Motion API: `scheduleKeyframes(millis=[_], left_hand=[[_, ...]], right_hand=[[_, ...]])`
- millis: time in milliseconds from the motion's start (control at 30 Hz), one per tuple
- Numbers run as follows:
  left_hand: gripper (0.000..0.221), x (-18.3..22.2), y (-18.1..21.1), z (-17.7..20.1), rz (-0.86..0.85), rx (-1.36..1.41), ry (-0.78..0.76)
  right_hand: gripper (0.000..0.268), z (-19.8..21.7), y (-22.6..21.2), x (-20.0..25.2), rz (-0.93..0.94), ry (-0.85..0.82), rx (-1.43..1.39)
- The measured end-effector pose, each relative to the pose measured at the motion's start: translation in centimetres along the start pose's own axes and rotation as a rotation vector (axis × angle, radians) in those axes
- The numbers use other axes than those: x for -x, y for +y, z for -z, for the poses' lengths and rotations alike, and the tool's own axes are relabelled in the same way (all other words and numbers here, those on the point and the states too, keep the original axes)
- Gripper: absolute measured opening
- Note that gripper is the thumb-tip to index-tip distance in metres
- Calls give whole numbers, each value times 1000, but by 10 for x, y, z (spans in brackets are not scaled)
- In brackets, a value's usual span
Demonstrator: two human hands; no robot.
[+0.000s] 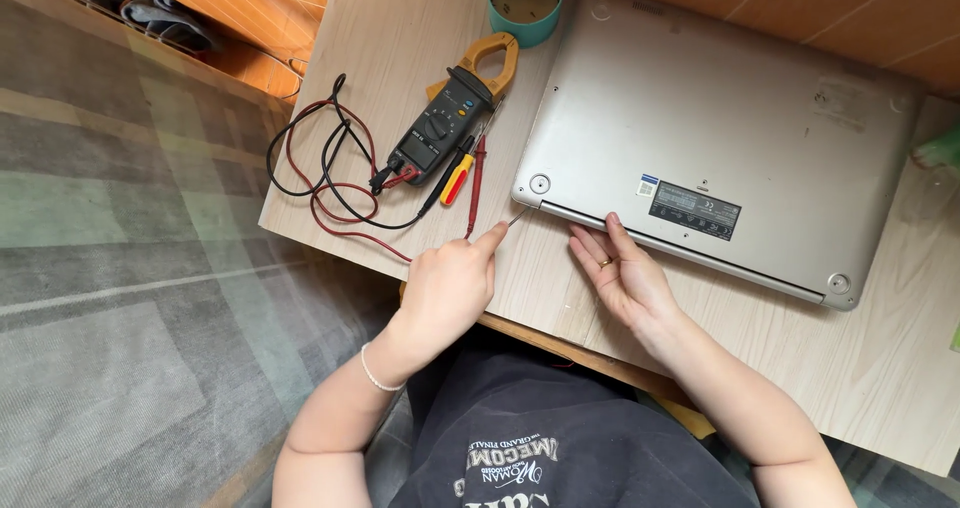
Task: The recorder uses a screwdriver to remove screws from the bottom cover of a laptop and then removes the cover to reveal internal components.
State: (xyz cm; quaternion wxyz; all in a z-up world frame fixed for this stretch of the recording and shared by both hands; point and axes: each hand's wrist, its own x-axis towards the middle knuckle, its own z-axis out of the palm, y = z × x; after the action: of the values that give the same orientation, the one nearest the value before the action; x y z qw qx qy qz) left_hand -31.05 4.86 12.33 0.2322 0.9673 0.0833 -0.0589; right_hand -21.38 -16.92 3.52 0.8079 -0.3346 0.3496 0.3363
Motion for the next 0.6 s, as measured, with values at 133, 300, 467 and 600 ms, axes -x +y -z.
scheduleKeyframes(millis=[133, 300, 467, 600], left_hand=[[40, -13, 5, 11, 13, -4, -59], [47, -17, 7, 6, 6, -15, -97], [48, 0, 9, -18, 41, -3, -44], [57, 24, -4, -76, 1, 43, 151]], right_hand=[[39, -3, -1, 2, 3, 20, 21], [44, -6, -1, 4, 11, 15, 83], [47, -7, -2, 7, 9, 22, 98], [47, -6, -1, 8, 22, 11, 105]])
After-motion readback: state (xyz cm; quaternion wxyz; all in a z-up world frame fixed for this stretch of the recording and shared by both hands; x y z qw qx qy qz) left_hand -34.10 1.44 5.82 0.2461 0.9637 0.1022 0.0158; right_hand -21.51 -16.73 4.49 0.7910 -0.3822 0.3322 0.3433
